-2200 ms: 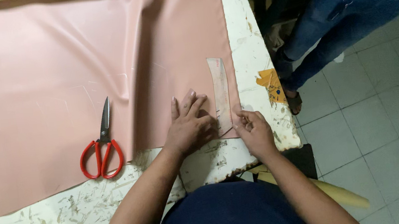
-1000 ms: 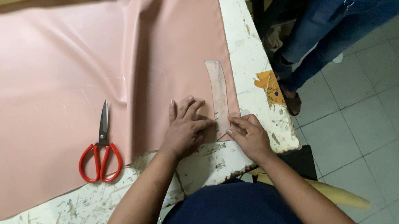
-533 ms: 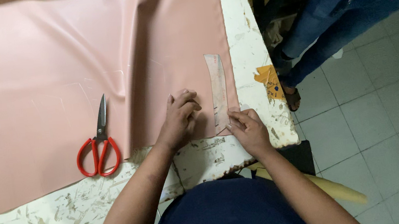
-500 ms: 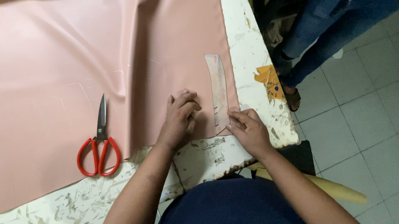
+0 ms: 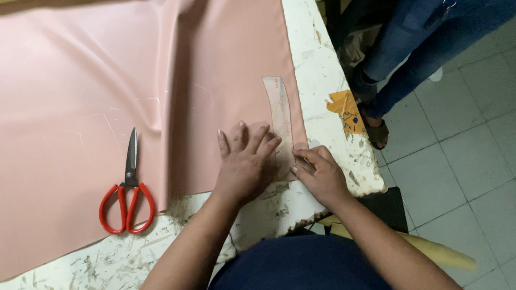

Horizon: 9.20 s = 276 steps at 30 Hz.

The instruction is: The person uses a paper pattern and a pencil to trace outlines onto a large sheet of pink fabric laid on a table. They repeatedly position the pattern, trace its edges, and move it to new locations to create multiple identical markings.

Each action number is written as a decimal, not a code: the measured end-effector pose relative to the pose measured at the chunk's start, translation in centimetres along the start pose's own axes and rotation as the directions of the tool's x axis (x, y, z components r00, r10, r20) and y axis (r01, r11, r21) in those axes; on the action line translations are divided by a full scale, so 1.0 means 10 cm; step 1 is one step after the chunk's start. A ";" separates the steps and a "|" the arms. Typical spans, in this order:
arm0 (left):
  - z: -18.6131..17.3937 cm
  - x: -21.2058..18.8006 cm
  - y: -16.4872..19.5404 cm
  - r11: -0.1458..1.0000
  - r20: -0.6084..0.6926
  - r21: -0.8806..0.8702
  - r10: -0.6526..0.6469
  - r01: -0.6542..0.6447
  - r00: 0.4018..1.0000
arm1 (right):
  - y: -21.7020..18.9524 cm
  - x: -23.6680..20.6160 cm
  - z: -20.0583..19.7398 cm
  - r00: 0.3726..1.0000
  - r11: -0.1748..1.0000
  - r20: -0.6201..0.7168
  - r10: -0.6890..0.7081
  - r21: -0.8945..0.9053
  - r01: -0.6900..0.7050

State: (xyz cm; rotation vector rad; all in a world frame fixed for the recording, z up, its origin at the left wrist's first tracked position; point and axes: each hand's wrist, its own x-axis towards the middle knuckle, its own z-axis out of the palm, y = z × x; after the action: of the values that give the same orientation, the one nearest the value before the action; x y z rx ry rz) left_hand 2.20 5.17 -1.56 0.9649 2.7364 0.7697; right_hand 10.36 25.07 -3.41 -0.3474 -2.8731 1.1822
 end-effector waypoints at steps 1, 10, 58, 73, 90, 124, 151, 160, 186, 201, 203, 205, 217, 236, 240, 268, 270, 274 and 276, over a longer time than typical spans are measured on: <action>-0.01 0.02 0.04 0.999 0.020 0.031 0.013 -0.014 1.000 | 0.00 0.01 0.00 1.000 1.000 0.007 0.013 -0.016 -0.013; -0.02 0.06 0.18 0.992 0.141 0.123 -0.041 0.024 0.989 | 0.05 0.07 0.00 0.992 0.995 0.078 0.096 0.019 -0.098; 0.17 -0.05 -0.03 0.998 0.082 -0.046 -0.041 0.045 0.996 | -0.02 0.67 -0.14 0.847 0.505 0.401 0.349 0.681 -0.530; 0.09 -0.04 0.01 0.997 0.209 0.039 -0.077 0.070 0.975 | -0.05 0.64 -0.13 0.899 0.616 0.291 0.328 0.656 -0.437; 0.02 -0.14 0.04 0.996 -0.012 -0.045 0.077 -0.077 0.997 | -0.09 0.40 -0.04 0.943 0.976 -0.296 -0.155 -0.195 0.099; -0.41 -2.48 -1.14 0.799 -0.491 0.174 -0.436 0.576 0.754 | -0.55 0.46 -0.33 0.903 0.739 0.160 0.398 0.528 -0.419; 0.04 -3.34 -0.50 0.762 -0.219 0.055 -0.622 0.646 0.752 | -0.82 -0.34 0.49 0.963 0.740 0.172 0.207 0.616 -0.270; 0.17 -3.93 -0.54 0.641 -0.103 -0.020 -0.765 0.767 0.636 | -0.65 -0.25 0.58 0.972 0.812 0.088 0.218 0.537 -0.231; -2.25 -4.49 -3.55 0.570 -0.379 0.205 -0.703 0.796 0.601 | -2.68 -0.01 2.60 0.960 0.864 0.182 0.215 0.423 -0.274; -2.73 -4.87 -4.58 0.595 -0.457 0.193 -0.649 0.780 0.609 | -2.65 -0.22 2.65 0.940 0.833 0.086 0.331 0.442 -0.334; -2.66 -4.86 -4.54 0.588 -0.464 0.209 -0.644 0.781 0.609 | -2.71 -0.42 2.70 0.934 0.760 0.125 0.334 0.551 -0.346; -2.66 -4.82 -4.53 0.583 -0.464 0.223 -0.641 0.781 0.611 | -2.87 -0.69 2.92 0.924 0.724 0.179 0.337 0.578 -0.376; -3.51 -4.57 -5.03 0.702 -0.091 0.174 -0.686 0.690 0.721 | -3.52 -1.36 3.68 0.965 0.927 0.034 0.261 0.270 -0.260; -3.77 -5.38 -5.63 0.852 -0.199 0.306 -0.378 0.424 0.904 | -3.84 -1.36 3.65 0.902 0.839 0.055 0.428 0.346 -0.419; -3.76 -5.38 -5.69 0.894 -0.297 0.205 -0.331 0.399 0.896 | -3.97 -1.43 3.98 0.899 0.779 0.123 0.421 0.458 -0.427; -3.51 -5.39 -5.79 0.914 -0.343 0.099 -0.339 0.393 0.876 | -5.97 -1.23 5.59 0.846 0.868 0.318 -0.427 -0.119 0.482; -3.49 -5.41 -5.81 0.912 -0.342 0.108 -0.339 0.395 0.876 | -5.87 -1.15 5.55 0.918 0.917 0.241 -0.315 -0.173 0.360; -3.47 -5.43 -5.85 0.914 -0.356 0.120 -0.326 0.389 0.876 | -5.71 -1.04 5.46 0.954 0.925 0.142 -0.264 -0.244 0.292; -3.46 -5.44 -5.87 0.912 -0.357 0.127 -0.324 0.389 0.876 | -5.64 -1.03 5.43 0.942 0.920 0.187 -0.279 -0.227 0.318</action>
State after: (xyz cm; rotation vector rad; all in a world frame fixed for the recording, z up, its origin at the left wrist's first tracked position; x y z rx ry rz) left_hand 2.66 -81.98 -3.72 0.3443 3.1945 0.6503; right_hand 3.84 -53.65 -2.18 0.1892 -3.0643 0.8230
